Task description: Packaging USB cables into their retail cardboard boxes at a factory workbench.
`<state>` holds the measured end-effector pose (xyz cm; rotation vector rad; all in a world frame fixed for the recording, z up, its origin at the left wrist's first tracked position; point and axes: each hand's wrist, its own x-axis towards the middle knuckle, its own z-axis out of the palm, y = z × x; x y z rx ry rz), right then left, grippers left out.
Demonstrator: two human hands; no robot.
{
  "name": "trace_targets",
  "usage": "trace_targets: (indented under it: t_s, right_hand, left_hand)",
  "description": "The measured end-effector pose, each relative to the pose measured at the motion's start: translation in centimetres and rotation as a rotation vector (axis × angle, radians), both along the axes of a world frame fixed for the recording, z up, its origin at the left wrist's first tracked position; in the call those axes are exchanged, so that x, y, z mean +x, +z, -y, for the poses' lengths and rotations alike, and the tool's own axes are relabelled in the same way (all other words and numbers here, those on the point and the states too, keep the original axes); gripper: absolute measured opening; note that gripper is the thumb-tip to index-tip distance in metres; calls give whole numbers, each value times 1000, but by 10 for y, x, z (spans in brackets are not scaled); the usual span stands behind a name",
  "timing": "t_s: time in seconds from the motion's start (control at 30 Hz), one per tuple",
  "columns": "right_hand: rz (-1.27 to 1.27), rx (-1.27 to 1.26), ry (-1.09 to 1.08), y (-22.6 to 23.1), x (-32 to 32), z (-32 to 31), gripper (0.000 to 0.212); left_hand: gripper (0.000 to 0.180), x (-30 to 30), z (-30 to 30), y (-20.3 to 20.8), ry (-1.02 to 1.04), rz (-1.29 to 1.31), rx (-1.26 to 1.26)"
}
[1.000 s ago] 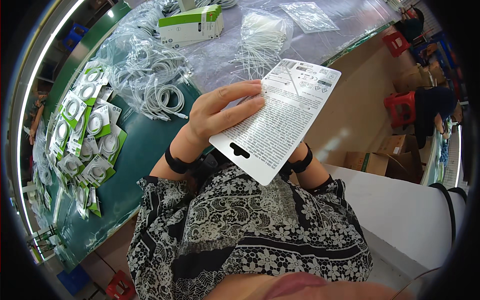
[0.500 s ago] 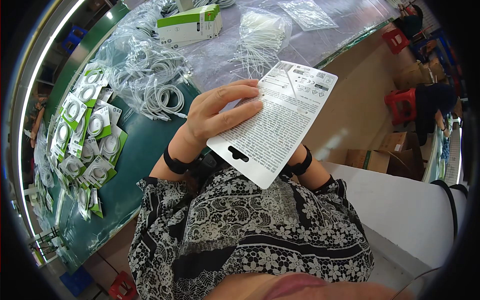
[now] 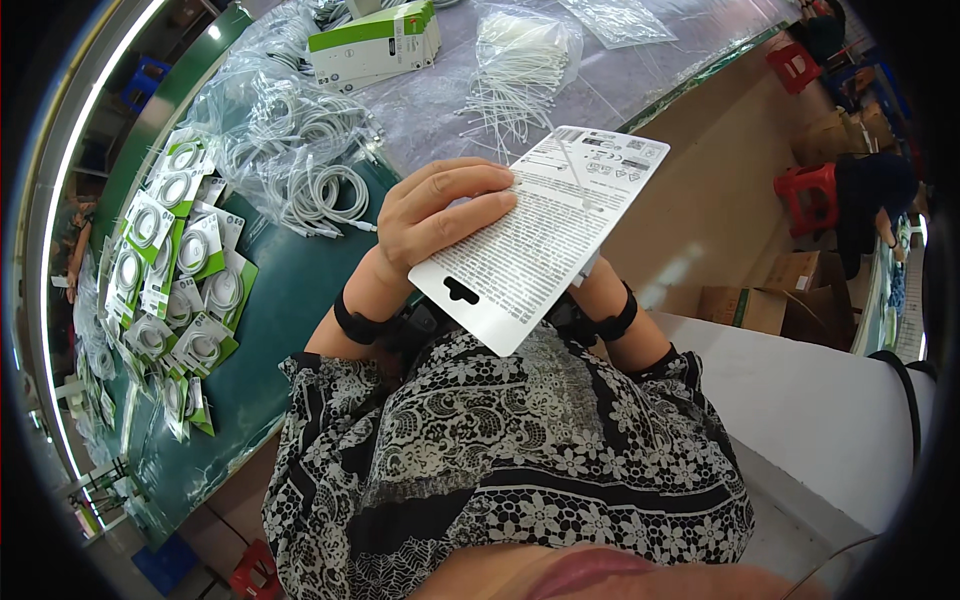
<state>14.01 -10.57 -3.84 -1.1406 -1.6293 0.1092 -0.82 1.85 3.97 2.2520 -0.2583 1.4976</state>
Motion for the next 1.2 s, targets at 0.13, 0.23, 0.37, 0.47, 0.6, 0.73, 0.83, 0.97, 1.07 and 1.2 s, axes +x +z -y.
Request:
trace_targets:
  t_s: [0.13,0.23,0.37,0.47,0.6,0.73,0.83,0.97,1.07,1.2]
  right_hand:
    - [124,35,-81,13,1,5,35]
    - [92,14,-58,7,3,1,36]
    - [204,-21,-113,6,6,2,39]
    - [200,26,-119,-6,8,0,42]
    - [126,128,-128,-23,8,-1,40]
    - [-164,-73,-41,20,3,10,30]
    - [-760,-121,50,37,-18,9,12]
    - [-674,-137,-208,55,-21,7,12]
    - [-48,-67,-389,73,-13,4,18]
    - [176,-40,-450,73,-12,2,24]
  left_hand:
    - [34,1,1,-4,5,-9,-54]
    - [34,2,0,-4,29,9,-31]
    - [34,3,1,-8,26,22,-40]
    - [33,3,3,-8,34,25,-47]
    - [33,1,-1,-10,69,3,82]
    - [33,1,0,-19,-2,-60,-112]
    - [19,2,20,-40,5,-61,-746]
    - [13,0,28,-45,10,-216,-1256]
    - [12,5,30,-53,-57,-105,-1323]
    - [13,8,31,-55,-69,-74,-1342]
